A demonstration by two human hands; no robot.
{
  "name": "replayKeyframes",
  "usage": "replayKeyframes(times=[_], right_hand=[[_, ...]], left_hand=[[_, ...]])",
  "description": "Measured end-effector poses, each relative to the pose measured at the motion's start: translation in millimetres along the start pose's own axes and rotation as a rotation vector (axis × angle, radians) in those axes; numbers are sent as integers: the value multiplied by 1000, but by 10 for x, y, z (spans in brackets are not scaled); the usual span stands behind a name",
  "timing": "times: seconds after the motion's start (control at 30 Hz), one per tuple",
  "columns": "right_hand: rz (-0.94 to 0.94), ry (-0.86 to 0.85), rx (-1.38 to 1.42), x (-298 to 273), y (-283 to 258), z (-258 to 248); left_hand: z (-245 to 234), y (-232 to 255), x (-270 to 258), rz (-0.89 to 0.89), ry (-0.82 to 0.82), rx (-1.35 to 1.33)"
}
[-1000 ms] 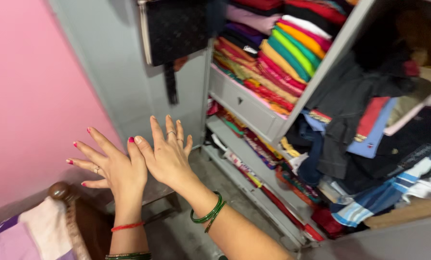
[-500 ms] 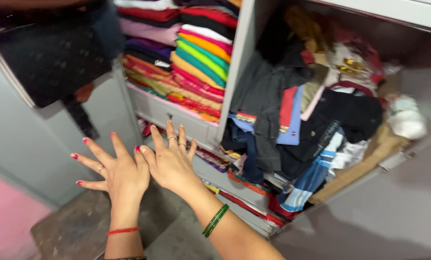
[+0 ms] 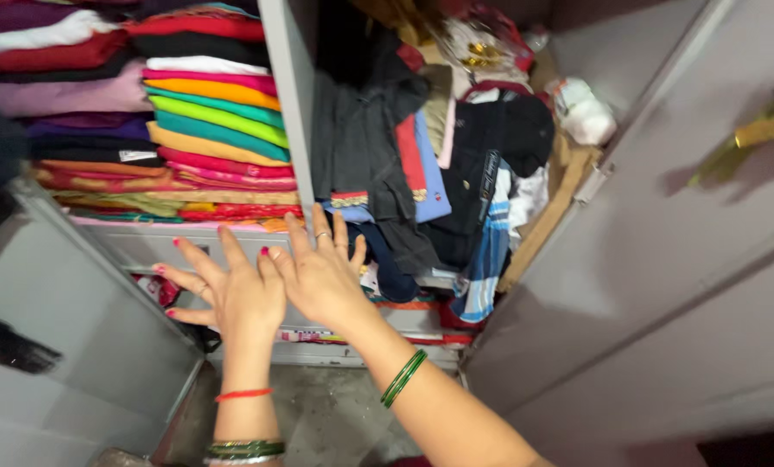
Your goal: The person removes folded clothes from a metal cupboard one by one and places them onto a bed.
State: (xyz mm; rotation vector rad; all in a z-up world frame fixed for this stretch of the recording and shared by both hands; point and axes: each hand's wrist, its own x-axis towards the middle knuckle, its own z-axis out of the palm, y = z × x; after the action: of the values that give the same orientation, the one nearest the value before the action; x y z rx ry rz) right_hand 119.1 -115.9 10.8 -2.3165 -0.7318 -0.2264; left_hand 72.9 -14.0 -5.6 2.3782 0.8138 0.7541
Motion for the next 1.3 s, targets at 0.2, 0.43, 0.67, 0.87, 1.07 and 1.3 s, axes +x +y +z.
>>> replayKeyframes(times=[0.2, 0.43, 0.67, 0.87, 1.07, 1.3], right_hand=[[124, 39, -89, 111, 519, -180], [179, 92, -108, 362, 1091, -468], [194, 88, -133, 562, 1578, -686], [161, 134, -101, 649, 1927, -689], [146, 161, -37, 912, 2287, -594], [134, 155, 157, 1308, 2205, -552]], left_hand=[[475, 354, 56, 82, -136, -73], [1073, 854, 237, 74, -220, -121], [1510, 1237, 279, 68, -248, -171], [1727, 1400, 301, 57, -304, -187], [1879, 1538, 519, -3, -448, -243], [1846, 1444, 799, -1, -436, -255]])
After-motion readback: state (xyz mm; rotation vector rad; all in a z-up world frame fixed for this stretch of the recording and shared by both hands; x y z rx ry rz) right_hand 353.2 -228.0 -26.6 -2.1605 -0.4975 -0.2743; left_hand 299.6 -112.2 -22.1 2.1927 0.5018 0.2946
